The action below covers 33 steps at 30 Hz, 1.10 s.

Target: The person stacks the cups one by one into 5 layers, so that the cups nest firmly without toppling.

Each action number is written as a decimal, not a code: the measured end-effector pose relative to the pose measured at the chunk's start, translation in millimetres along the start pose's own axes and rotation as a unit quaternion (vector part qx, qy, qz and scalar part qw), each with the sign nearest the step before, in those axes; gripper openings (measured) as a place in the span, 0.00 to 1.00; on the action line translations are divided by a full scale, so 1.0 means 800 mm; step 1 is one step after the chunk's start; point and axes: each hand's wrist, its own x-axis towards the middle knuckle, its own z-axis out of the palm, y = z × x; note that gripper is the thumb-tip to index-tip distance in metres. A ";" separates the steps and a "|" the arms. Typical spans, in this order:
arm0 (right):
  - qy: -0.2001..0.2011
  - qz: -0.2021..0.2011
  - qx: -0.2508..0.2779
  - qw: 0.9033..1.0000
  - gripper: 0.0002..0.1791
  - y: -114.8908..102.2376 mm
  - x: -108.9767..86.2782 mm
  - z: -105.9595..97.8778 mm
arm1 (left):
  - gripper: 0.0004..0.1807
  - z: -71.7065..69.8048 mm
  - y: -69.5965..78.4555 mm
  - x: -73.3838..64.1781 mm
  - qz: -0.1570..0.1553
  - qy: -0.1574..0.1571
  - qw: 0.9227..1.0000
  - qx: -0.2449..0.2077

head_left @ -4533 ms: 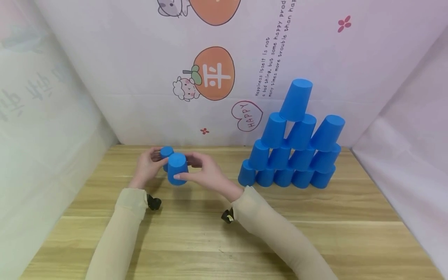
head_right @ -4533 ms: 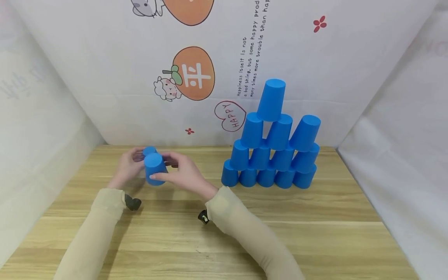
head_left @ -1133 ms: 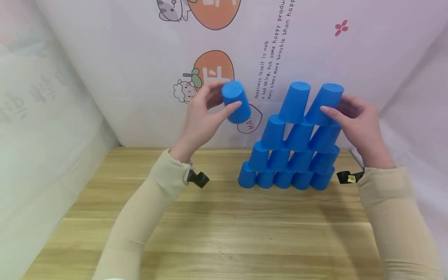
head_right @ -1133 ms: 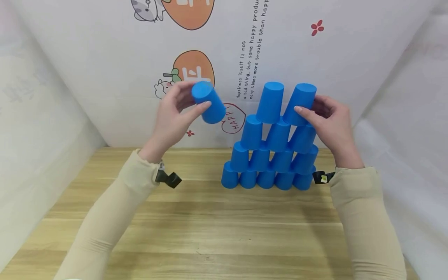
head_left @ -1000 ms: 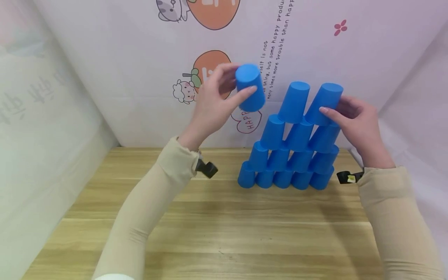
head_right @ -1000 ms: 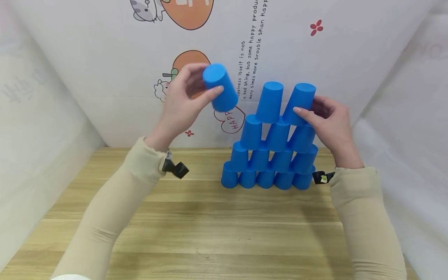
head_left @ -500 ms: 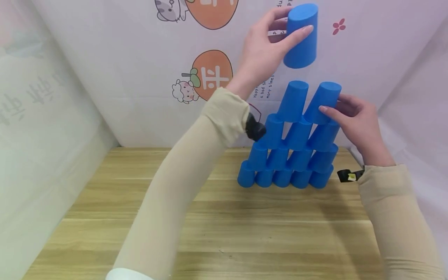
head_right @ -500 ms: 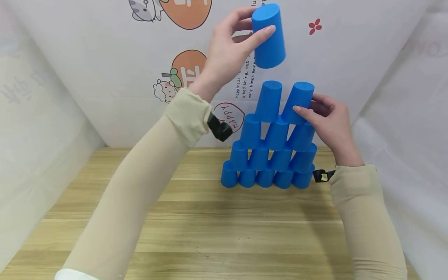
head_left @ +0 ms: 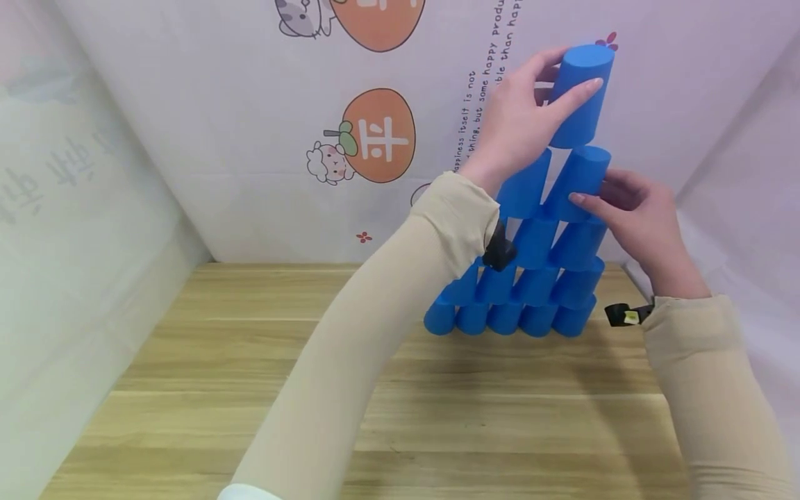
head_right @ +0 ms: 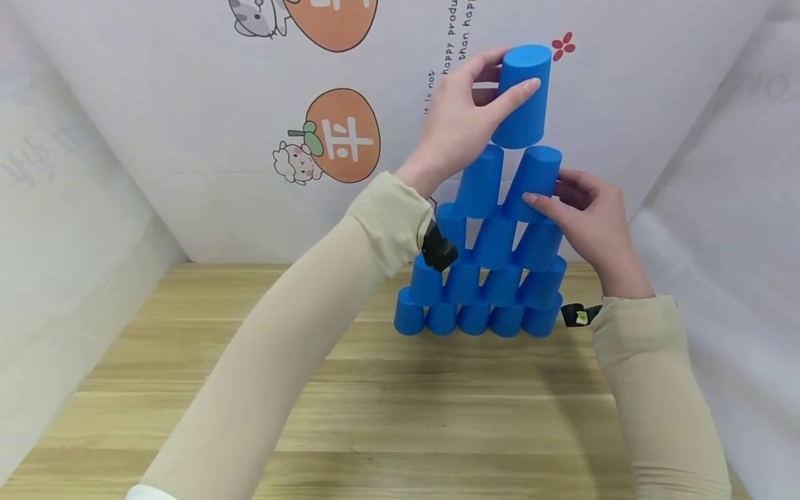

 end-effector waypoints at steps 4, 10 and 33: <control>-0.007 -0.003 0.003 1.000 0.40 0.004 0.002 -0.001 | 0.34 0.004 -0.003 0.001 -0.009 -0.003 1.000 0.013; -0.011 -0.008 0.000 1.000 0.40 0.006 0.003 -0.001 | 0.34 0.007 -0.006 0.002 -0.023 -0.005 0.999 0.025; -0.027 -0.033 -0.005 0.999 0.39 0.013 0.002 -0.003 | 0.45 0.011 -0.038 -0.010 -0.074 -0.079 0.991 0.080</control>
